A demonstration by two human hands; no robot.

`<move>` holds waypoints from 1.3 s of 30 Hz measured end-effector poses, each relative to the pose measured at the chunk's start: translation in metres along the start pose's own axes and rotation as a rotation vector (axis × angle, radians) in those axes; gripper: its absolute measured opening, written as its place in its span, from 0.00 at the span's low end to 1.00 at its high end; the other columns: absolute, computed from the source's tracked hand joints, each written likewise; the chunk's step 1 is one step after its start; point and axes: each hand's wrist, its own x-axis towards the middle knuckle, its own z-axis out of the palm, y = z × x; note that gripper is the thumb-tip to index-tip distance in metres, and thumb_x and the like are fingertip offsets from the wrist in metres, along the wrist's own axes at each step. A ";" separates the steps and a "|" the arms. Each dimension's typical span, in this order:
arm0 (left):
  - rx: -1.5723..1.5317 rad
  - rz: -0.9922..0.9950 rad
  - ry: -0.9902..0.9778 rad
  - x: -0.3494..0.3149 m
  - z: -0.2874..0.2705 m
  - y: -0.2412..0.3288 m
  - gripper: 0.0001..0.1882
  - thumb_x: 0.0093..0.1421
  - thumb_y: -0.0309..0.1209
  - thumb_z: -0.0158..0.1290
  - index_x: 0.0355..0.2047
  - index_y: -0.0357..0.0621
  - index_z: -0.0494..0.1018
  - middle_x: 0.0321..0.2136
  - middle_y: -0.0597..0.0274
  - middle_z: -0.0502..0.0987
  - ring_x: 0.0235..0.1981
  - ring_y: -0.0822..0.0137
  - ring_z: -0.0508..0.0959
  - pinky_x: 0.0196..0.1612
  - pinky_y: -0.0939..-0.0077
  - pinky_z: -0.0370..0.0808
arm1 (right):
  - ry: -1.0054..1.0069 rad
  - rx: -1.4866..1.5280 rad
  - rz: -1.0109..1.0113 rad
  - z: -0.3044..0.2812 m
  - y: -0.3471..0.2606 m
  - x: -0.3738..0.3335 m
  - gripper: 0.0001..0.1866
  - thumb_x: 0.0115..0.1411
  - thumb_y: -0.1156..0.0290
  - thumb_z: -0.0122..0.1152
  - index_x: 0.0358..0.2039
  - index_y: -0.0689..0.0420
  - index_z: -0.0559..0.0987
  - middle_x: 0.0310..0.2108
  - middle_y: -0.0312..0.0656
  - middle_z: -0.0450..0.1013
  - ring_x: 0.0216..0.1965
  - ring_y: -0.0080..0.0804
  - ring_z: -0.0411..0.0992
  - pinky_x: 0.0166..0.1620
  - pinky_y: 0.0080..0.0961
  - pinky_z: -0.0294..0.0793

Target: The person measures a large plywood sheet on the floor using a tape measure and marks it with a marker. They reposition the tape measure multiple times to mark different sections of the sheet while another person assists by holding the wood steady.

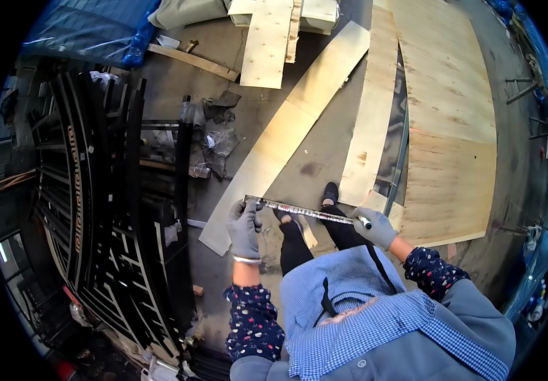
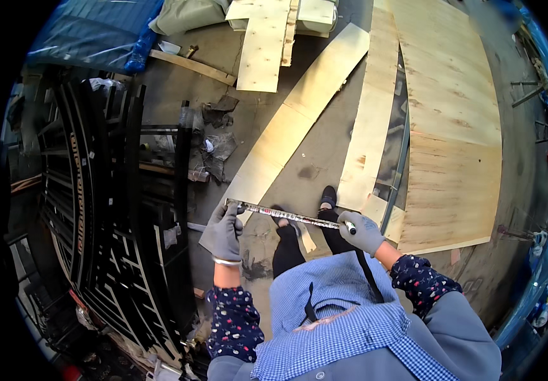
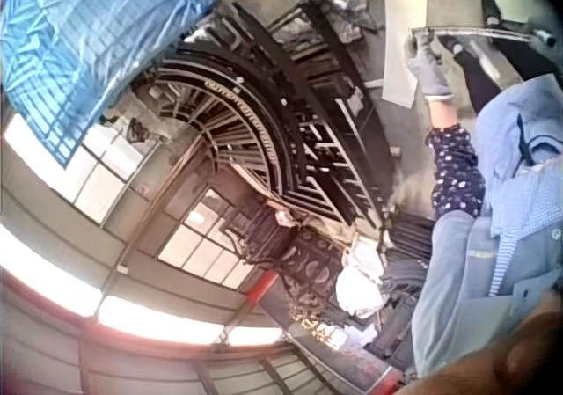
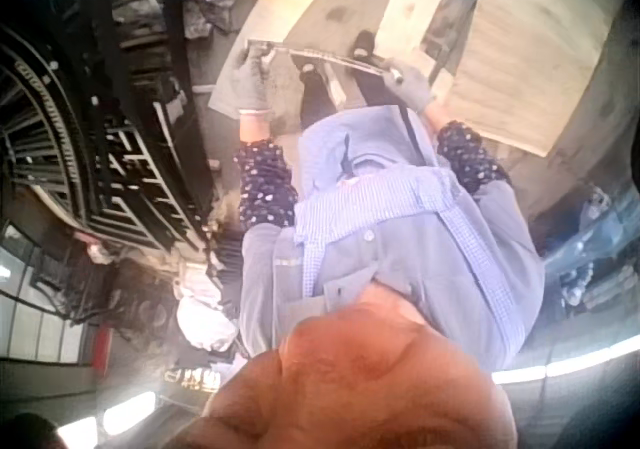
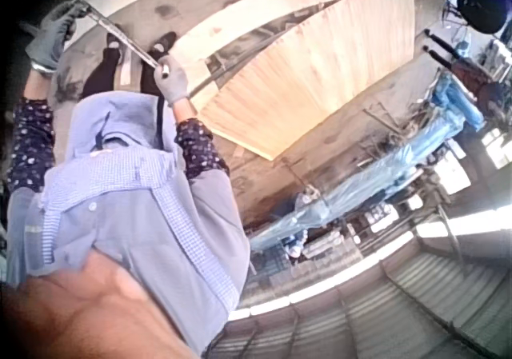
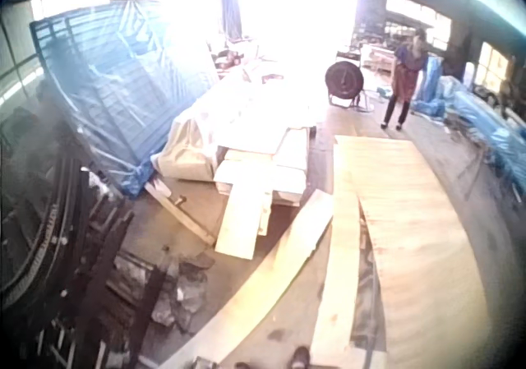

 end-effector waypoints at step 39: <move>1.339 -0.083 -0.221 0.610 -0.073 -0.414 0.27 0.46 0.44 0.67 0.37 0.33 0.75 0.24 0.59 0.77 0.25 0.67 0.74 0.30 0.70 0.72 | 0.138 0.439 0.506 0.260 0.217 0.152 0.07 0.51 0.81 0.59 0.32 0.62 0.76 0.28 0.47 0.73 0.29 0.42 0.73 0.33 0.29 0.71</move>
